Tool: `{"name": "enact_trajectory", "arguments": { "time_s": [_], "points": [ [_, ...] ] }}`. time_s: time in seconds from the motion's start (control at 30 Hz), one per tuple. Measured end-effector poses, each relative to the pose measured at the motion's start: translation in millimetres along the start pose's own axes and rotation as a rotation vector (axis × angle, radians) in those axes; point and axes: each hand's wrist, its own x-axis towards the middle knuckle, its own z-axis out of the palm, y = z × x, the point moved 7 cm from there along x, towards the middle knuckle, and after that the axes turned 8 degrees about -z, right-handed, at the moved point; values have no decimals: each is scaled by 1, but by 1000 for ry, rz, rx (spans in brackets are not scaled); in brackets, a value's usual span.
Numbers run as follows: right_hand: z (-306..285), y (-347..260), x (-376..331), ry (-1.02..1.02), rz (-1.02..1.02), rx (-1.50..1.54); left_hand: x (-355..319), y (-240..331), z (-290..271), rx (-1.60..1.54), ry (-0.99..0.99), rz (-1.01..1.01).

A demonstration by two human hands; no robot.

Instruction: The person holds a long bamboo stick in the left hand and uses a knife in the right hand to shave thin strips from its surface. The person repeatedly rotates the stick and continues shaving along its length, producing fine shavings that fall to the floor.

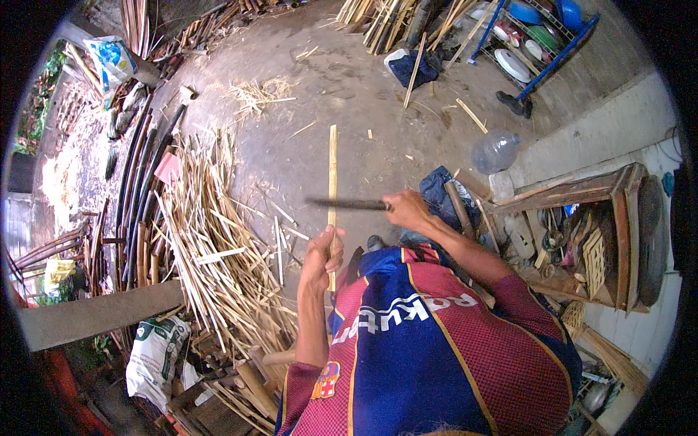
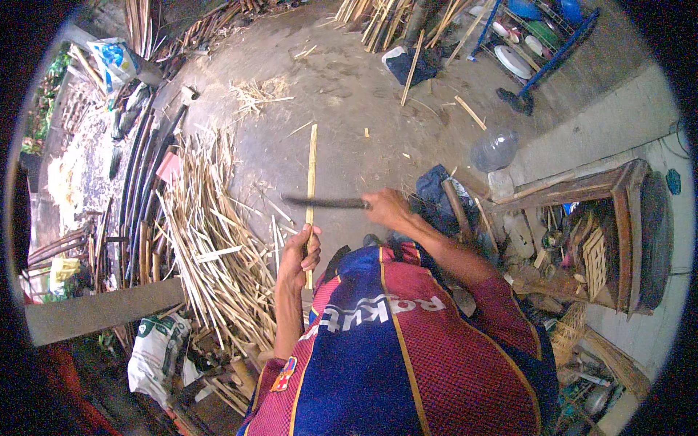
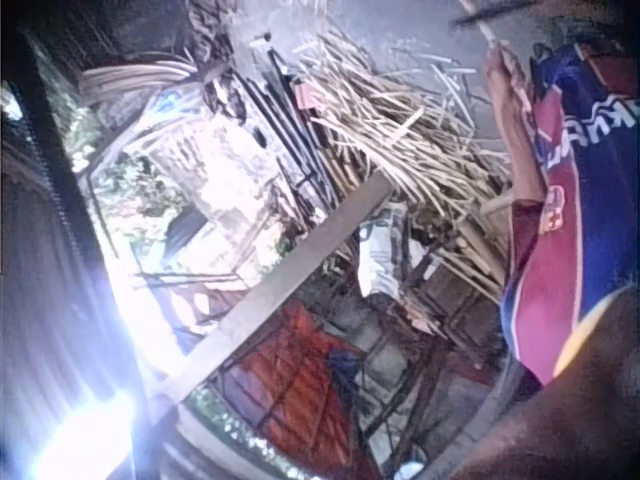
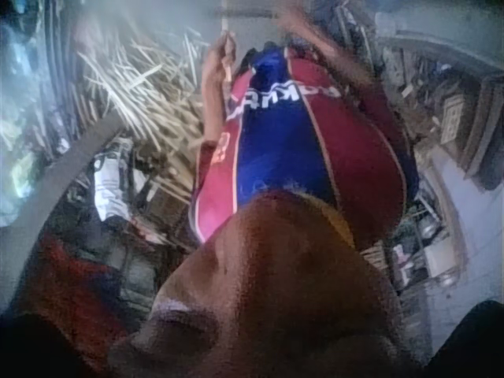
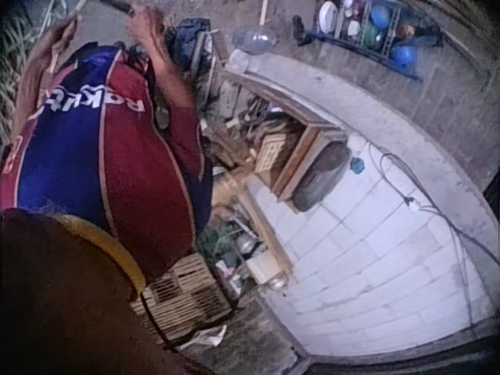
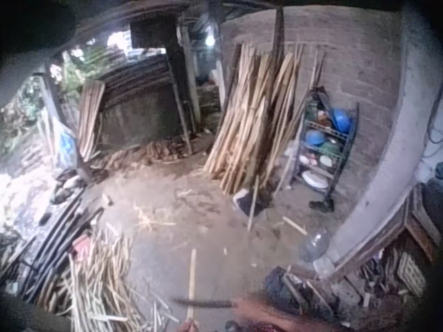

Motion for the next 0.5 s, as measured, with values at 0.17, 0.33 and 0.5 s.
{"name": "enact_trajectory", "arguments": {
  "time_s": [0.17, 0.33, 0.5],
  "points": [
    [7, 24, 18, -38, 136, -112, 2, -1, 6, 6, 23, 13],
    [2, 10, 19, -12, -76, -170, -5, 1, 1, -33, -4, 13],
    [-22, 56, 34, 45, 251, -75, -20, -13, -4, -84, 54, -42]
  ]
}}
